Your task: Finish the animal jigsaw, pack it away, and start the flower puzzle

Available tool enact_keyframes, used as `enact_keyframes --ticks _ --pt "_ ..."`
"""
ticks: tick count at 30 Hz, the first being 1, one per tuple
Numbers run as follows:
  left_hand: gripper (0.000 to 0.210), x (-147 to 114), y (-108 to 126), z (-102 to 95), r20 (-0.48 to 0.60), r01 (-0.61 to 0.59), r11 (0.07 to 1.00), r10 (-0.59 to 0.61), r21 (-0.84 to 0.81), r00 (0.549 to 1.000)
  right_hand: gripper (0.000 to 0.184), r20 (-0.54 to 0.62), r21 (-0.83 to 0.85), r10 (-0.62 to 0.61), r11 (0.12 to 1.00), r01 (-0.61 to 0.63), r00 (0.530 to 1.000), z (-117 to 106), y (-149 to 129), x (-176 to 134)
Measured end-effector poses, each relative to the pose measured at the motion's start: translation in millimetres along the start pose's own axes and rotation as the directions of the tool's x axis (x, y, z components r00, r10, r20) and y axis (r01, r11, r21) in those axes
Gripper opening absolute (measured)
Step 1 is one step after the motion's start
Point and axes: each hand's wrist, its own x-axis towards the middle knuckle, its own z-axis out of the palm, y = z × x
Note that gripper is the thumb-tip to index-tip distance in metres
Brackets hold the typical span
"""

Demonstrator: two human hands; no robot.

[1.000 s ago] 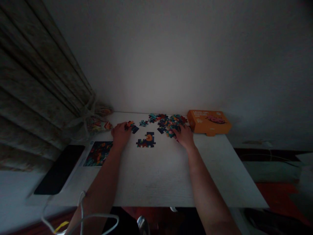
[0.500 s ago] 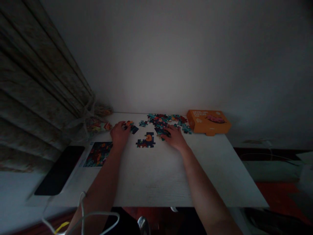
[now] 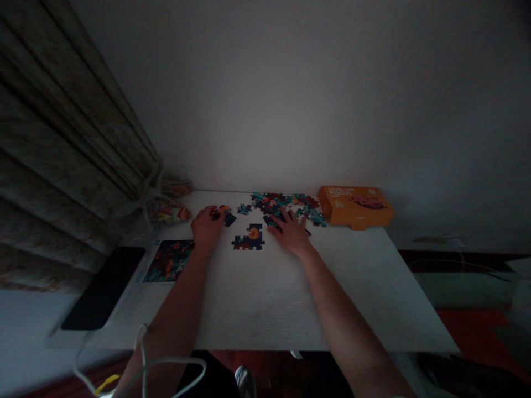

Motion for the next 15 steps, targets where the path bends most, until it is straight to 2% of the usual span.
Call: enact_keyframes --ticks 2,6,10,15 --pt "0.039 -0.3 1.0 -0.8 0.006 -0.002 1.000 0.002 -0.006 1.000 0.060 -0.012 -0.013 0.070 0.997 -0.070 0.997 1.1 -0.9 2.1" --pt "0.037 0.1 0.5 -0.7 0.003 -0.014 1.000 0.015 -0.028 1.000 0.062 -0.121 0.013 0.247 0.969 -0.247 0.962 -2.4 14.2 4.8" --pt "0.036 0.4 0.4 -0.5 -0.007 -0.014 0.999 0.013 -0.050 1.000 0.060 -0.204 0.053 0.307 0.952 -0.303 0.929 -3.7 26.0 5.0" --pt "0.038 -0.6 3.4 -0.9 -0.049 -0.041 0.993 0.036 -0.113 0.998 0.061 -0.335 0.110 0.395 0.918 -0.380 0.855 -6.3 26.7 3.8"
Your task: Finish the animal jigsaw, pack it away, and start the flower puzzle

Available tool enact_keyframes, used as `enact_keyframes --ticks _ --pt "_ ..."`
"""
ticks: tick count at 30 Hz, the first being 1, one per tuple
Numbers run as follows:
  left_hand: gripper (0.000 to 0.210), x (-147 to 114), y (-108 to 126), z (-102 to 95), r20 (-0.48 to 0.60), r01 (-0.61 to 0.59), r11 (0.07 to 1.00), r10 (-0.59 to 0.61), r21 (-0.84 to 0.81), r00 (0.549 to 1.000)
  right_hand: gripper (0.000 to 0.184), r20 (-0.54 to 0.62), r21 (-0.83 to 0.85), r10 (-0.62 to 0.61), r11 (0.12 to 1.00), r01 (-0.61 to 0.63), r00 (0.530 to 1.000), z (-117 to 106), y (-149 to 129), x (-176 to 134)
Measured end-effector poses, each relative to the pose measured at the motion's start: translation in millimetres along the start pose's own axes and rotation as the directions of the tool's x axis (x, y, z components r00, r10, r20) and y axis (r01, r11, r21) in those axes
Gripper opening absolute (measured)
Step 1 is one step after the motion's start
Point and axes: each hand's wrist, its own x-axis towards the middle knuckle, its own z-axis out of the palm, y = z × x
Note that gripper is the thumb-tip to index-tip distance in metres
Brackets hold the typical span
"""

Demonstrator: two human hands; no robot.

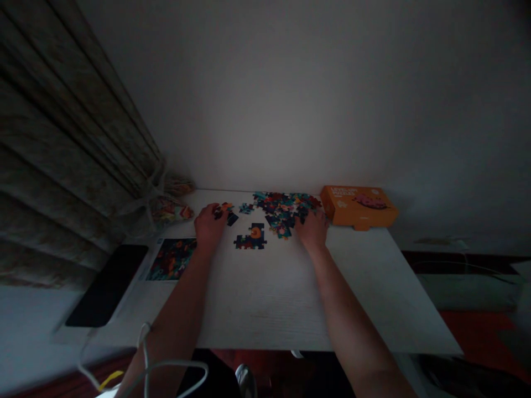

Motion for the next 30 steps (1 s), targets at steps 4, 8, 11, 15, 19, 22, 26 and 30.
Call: enact_keyframes --ticks 4,8,11,15,19,22,26,30 --pt "0.036 -3.1 2.4 4.1 0.020 -0.073 0.993 0.075 -0.089 0.997 0.062 0.042 0.043 -0.248 0.968 0.246 0.968 0.1 -10.6 -1.2" --pt "0.036 -6.7 3.5 9.5 0.048 -0.122 0.978 0.132 -0.167 0.990 0.057 0.262 0.042 -0.410 0.909 0.414 0.874 4.6 -18.6 -5.1" --pt "0.036 -7.7 3.3 11.2 0.061 -0.126 0.975 0.139 -0.184 0.988 0.056 0.252 -0.017 -0.269 0.959 0.282 0.930 1.7 -16.6 -7.6" --pt "0.037 -8.0 4.2 10.3 0.079 -0.108 0.977 0.124 -0.186 0.989 0.055 0.204 -0.071 -0.129 0.987 0.146 0.970 -7.9 -10.6 -8.7" --pt "0.037 -13.2 13.7 7.8 0.123 -0.149 0.969 0.176 -0.198 0.977 0.056 0.238 -0.062 -0.167 0.980 0.187 0.957 -8.5 -10.0 -9.2" --pt "0.035 -21.8 25.6 7.0 0.201 -0.203 0.950 0.252 -0.235 0.947 0.060 0.306 -0.036 -0.241 0.964 0.264 0.921 -5.4 -10.4 -10.1" --pt "0.031 -31.6 36.9 7.5 0.316 -0.245 0.931 0.327 -0.272 0.891 0.065 0.408 0.012 -0.310 0.942 0.334 0.859 -7.7 -6.4 -10.7" --pt "0.028 -33.6 38.2 8.5 0.357 -0.284 0.917 0.374 -0.280 0.856 0.079 0.455 0.072 -0.374 0.920 0.386 0.808 -13.8 2.1 -8.2"
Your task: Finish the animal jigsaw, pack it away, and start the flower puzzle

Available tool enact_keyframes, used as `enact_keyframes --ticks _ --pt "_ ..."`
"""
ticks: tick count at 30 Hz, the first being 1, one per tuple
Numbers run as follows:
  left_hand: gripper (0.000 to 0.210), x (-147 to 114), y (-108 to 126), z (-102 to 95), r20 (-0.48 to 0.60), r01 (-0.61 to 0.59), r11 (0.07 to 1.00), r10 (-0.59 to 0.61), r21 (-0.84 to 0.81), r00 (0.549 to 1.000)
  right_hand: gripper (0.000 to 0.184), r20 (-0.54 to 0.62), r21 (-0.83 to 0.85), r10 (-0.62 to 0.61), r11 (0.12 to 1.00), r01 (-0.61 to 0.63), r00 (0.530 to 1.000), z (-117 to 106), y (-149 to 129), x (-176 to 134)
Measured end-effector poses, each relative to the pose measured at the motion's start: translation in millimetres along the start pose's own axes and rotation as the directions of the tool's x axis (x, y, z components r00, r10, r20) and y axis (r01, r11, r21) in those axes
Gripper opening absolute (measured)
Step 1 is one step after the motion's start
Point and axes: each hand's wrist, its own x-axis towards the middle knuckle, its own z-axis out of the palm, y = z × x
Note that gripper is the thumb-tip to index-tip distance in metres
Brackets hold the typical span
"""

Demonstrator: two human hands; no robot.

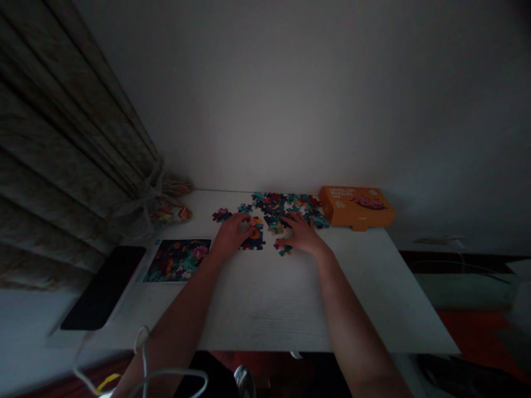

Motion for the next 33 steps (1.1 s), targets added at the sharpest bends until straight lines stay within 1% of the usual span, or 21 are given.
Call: enact_keyframes --ticks 1,3,5,7,8,9,10,12,13,15,17,20,22,23,25,26,27,28,30,31,33 --pt "0.028 0.2 -0.4 0.3 0.013 -0.021 1.000 0.022 -0.010 1.000 0.078 0.003 0.010 -0.006 1.000 0.006 1.000 -1.5 2.5 -0.5" --pt "0.027 0.5 -1.1 1.2 0.046 -0.066 0.997 0.068 -0.041 0.997 0.068 -0.023 0.026 -0.013 1.000 0.014 1.000 -5.0 7.1 -1.2" --pt "0.026 0.6 -1.4 2.1 0.055 -0.079 0.995 0.082 -0.057 0.995 0.055 -0.107 0.023 -0.002 1.000 0.005 0.994 -9.2 10.7 -2.6" --pt "0.025 0.6 -2.1 2.4 0.025 -0.049 0.998 0.050 -0.046 0.998 0.047 -0.202 0.006 0.046 0.999 -0.046 0.978 -13.2 13.0 -5.9" --pt "0.025 0.6 -2.9 2.4 -0.002 -0.027 0.999 0.027 -0.036 1.000 0.044 -0.228 -0.002 0.084 0.996 -0.087 0.970 -14.7 13.6 -8.4" --pt "0.025 0.6 -4.0 2.5 -0.030 -0.005 1.000 0.004 -0.028 1.000 0.044 -0.227 -0.006 0.128 0.991 -0.133 0.965 -15.5 13.9 -11.3" --pt "0.026 0.8 -5.6 2.7 -0.051 0.013 1.000 -0.014 -0.023 0.999 0.048 -0.195 -0.005 0.170 0.985 -0.175 0.966 -15.6 14.0 -14.3" --pt "0.026 1.2 -9.3 3.8 -0.077 0.039 0.999 -0.040 -0.021 0.996 0.058 -0.074 0.009 0.232 0.973 -0.232 0.970 -13.7 14.1 -19.4" --pt "0.026 1.5 -11.2 4.7 -0.084 0.048 0.999 -0.050 -0.020 0.995 0.059 -0.012 0.022 0.248 0.968 -0.248 0.969 -12.2 14.2 -21.0" --pt "0.027 2.0 -14.1 6.3 -0.096 0.062 0.998 -0.064 -0.021 0.993 0.052 0.059 0.057 0.266 0.961 -0.269 0.962 -9.5 14.7 -21.4" --pt "0.030 2.4 -15.2 6.8 -0.111 0.068 0.997 -0.070 -0.024 0.991 0.042 0.055 0.088 0.271 0.957 -0.275 0.961 -8.7 15.6 -18.7" --pt "0.030 2.8 -13.3 4.8 -0.122 0.079 0.997 -0.081 -0.021 0.989 0.034 -0.026 0.127 0.243 0.963 -0.237 0.970 -9.6 17.6 -11.3" --pt "0.028 3.0 -10.4 3.0 -0.124 0.084 0.996 -0.086 -0.021 0.989 0.039 -0.161 0.111 0.235 0.969 -0.219 0.959 -9.0 18.9 -5.8" --pt "0.028 3.0 -8.7 2.4 -0.117 0.078 0.997 -0.081 -0.030 0.990 0.045 -0.245 0.094 0.236 0.971 -0.219 0.941 -7.8 19.4 -3.0" --pt "0.028 2.9 -5.5 2.0 -0.083 0.042 0.997 -0.047 -0.063 0.995 0.059 -0.383 0.067 0.245 0.969 -0.237 0.891 -3.1 19.7 2.7" --pt "0.028 2.8 -4.2 2.0 -0.048 0.019 0.996 -0.024 -0.086 0.999 0.064 -0.417 0.065 0.260 0.964 -0.257 0.871 0.2 19.3 5.5" --pt "0.029 2.7 -3.1 1.8 -0.005 -0.001 0.994 0.000 -0.109 1.000 0.066 -0.422 0.068 0.283 0.957 -0.281 0.861 3.9 18.4 8.3" --pt "0.028 2.5 -2.3 1.3 0.043 -0.018 0.991 0.023 -0.130 0.999 0.066 -0.405 0.068 0.310 0.948 -0.309 0.860 7.8 17.0 11.2" --pt "0.028 2.0 -1.5 -1.0 0.128 -0.033 0.985 0.055 -0.167 0.990 0.064 -0.342 0.044 0.341 0.937 -0.347 0.876 14.7 13.1 17.3" --pt "0.028 1.6 -1.4 -2.7 0.162 -0.031 0.983 0.060 -0.181 0.985 0.062 -0.312 0.024 0.331 0.940 -0.341 0.890 17.1 11.0 20.8" --pt "0.029 0.6 -1.3 -6.5 0.204 -0.012 0.979 0.054 -0.203 0.978 0.058 -0.267 -0.014 0.262 0.961 -0.276 0.927 19.0 7.4 28.6"
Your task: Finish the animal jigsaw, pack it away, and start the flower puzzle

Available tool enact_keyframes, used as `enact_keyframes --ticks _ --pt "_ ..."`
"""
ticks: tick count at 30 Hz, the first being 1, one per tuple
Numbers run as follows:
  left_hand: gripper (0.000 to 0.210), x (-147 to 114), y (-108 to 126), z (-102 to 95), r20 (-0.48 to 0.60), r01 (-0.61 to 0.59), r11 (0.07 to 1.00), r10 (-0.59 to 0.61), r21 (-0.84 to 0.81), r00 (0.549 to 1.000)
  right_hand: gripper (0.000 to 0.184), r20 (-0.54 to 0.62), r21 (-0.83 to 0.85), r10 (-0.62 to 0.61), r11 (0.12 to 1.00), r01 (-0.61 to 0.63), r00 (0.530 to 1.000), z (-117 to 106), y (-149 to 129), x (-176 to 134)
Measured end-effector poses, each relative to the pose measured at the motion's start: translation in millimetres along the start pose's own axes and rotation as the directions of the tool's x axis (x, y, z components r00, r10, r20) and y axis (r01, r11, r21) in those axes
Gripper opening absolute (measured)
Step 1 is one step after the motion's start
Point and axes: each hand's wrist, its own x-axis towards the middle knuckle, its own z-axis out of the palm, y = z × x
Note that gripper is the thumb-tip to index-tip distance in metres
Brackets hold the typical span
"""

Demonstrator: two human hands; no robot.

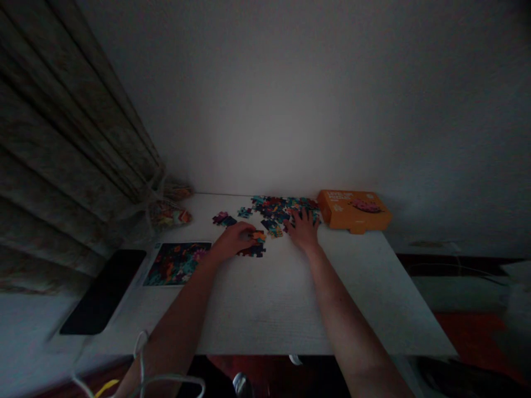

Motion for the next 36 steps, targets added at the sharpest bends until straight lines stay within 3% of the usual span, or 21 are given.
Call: enact_keyframes --ticks 3,7,9,11,13,14,18,25,32,36 --pt "0.032 -2.6 1.7 -3.0 0.039 0.024 0.999 -0.022 -0.044 0.999 0.052 0.048 0.024 -0.189 0.982 0.188 0.981 -0.6 -6.8 12.3" --pt "0.030 -4.2 4.3 -1.5 0.075 0.022 0.994 -0.014 -0.109 0.997 0.045 0.094 0.130 -0.420 0.904 0.407 0.902 -6.0 -16.3 25.0" --pt "0.027 -4.4 4.9 -0.4 0.079 0.022 0.992 -0.012 -0.124 0.997 0.043 0.047 0.134 -0.376 0.920 0.367 0.925 -7.2 -24.5 26.2" --pt "0.027 -4.1 5.1 -0.1 0.074 0.020 0.992 -0.011 -0.126 0.997 0.046 -0.031 0.090 -0.184 0.978 0.186 0.982 -6.1 -35.8 24.6" --pt "0.027 -3.6 5.2 -0.6 0.061 0.019 0.992 -0.012 -0.122 0.998 0.055 -0.060 0.045 -0.013 0.999 0.016 0.998 -3.0 -48.7 22.1" --pt "0.028 -3.3 5.2 -1.0 0.056 0.019 0.993 -0.012 -0.119 0.998 0.059 -0.036 0.028 0.012 1.000 -0.011 0.999 -1.1 -55.1 20.9" --pt "0.026 -2.0 4.4 -2.0 0.027 0.021 0.996 -0.019 -0.088 0.999 0.060 0.062 -0.001 -0.118 0.993 0.118 0.991 4.8 -71.8 18.3" --pt "0.027 0.2 -1.6 -2.9 -0.058 0.027 0.999 -0.029 -0.036 0.998 0.040 0.004 0.016 -0.269 0.963 0.269 0.963 -2.3 -57.4 35.8" --pt "0.027 -1.3 3.3 -7.2 -0.074 0.068 0.997 -0.065 0.045 0.995 0.046 0.062 0.013 -0.160 0.987 0.159 0.985 -9.9 -49.3 66.9" --pt "0.027 -0.7 4.2 -8.8 -0.089 0.083 0.994 -0.077 0.064 0.993 0.050 0.032 0.069 -0.176 0.982 0.173 0.984 -7.2 -47.7 76.1"
